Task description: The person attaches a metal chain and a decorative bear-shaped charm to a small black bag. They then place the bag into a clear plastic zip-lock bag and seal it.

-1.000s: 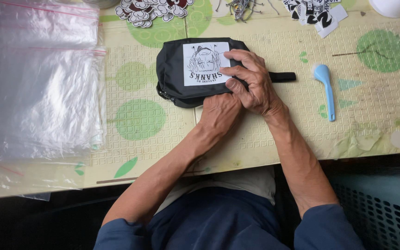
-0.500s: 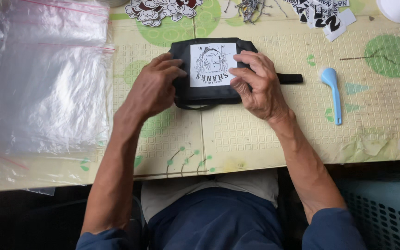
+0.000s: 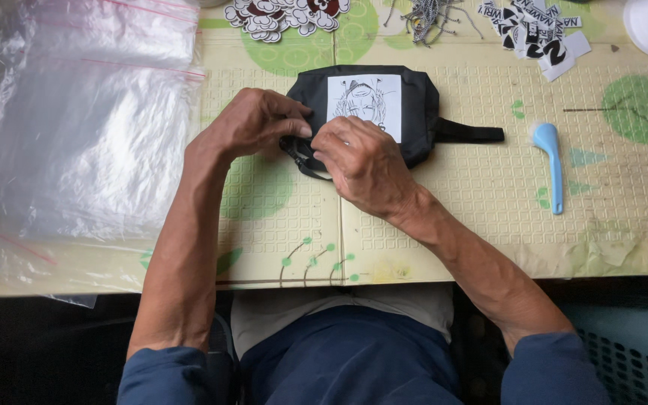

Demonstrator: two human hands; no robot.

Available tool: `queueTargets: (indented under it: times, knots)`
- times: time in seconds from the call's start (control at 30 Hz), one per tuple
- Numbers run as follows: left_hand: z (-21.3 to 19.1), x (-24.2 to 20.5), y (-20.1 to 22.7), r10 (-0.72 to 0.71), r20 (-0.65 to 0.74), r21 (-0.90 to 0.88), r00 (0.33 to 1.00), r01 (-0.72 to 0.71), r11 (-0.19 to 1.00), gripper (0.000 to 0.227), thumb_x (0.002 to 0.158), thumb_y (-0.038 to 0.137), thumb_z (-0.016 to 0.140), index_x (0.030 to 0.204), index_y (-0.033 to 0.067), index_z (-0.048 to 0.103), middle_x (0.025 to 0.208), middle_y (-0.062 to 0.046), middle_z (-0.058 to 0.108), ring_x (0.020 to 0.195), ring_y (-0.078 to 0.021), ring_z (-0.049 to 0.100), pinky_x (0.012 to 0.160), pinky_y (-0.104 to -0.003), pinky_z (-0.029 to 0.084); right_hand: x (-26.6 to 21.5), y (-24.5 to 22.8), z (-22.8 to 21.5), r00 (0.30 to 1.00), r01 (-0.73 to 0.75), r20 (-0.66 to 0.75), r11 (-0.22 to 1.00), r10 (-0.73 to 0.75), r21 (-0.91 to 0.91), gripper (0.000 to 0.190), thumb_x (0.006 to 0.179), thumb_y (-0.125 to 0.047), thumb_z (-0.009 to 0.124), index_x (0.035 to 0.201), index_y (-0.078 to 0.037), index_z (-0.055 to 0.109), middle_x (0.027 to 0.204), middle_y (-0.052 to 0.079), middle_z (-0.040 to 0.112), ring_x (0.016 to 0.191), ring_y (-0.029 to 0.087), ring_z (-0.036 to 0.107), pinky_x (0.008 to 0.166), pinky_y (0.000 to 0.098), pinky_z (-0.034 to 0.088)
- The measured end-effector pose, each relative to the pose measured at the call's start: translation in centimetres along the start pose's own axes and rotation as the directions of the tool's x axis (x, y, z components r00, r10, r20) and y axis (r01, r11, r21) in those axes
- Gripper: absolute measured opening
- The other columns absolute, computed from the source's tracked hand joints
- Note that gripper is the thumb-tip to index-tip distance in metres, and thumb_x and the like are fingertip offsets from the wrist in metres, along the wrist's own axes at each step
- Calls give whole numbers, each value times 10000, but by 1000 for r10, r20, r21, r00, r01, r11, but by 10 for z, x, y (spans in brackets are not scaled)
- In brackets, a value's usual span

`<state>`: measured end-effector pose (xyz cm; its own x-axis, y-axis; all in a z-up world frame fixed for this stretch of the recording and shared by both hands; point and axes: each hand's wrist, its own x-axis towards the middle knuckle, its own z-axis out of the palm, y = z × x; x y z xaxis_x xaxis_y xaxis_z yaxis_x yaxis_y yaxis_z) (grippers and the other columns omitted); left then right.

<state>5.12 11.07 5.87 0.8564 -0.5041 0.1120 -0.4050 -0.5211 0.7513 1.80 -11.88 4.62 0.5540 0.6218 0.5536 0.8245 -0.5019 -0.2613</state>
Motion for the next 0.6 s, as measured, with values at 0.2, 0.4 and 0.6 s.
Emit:
queueTargets:
  times: [0.2,0.4,0.6]
  knots:
    - [24,32,-96,-119,-78,-18,990,118,993,276,895,410,817,778,161,785,750,-87,749,837,-329,737,765,-473,566,26,2,28,999,-21,-29,997,19,-71,97,894,-34,770,857,-82,694,895,16,461,832,202,615,721,325,571]
    - [15,38,-94,-297,-46,-91,954,292,952,509,1014,638,617,750,250,814,790,-95,758,824,-350,724,786,-443,542,39,-1,45,996,-28,76,976,45,-217,151,913,-7,686,788,-92,671,916,-10,347,844,158,527,707,311,539]
    - [-4,22,-14,-476,-32,-229,879,457,859,658,948,727,429,617,197,226,603,49,237,592,-127,218,583,-301,242,45,3,63,984,110,-82,902,-158,-418,175,874,85,676,791,0,547,856,87,472,729,240,452,534,353,376]
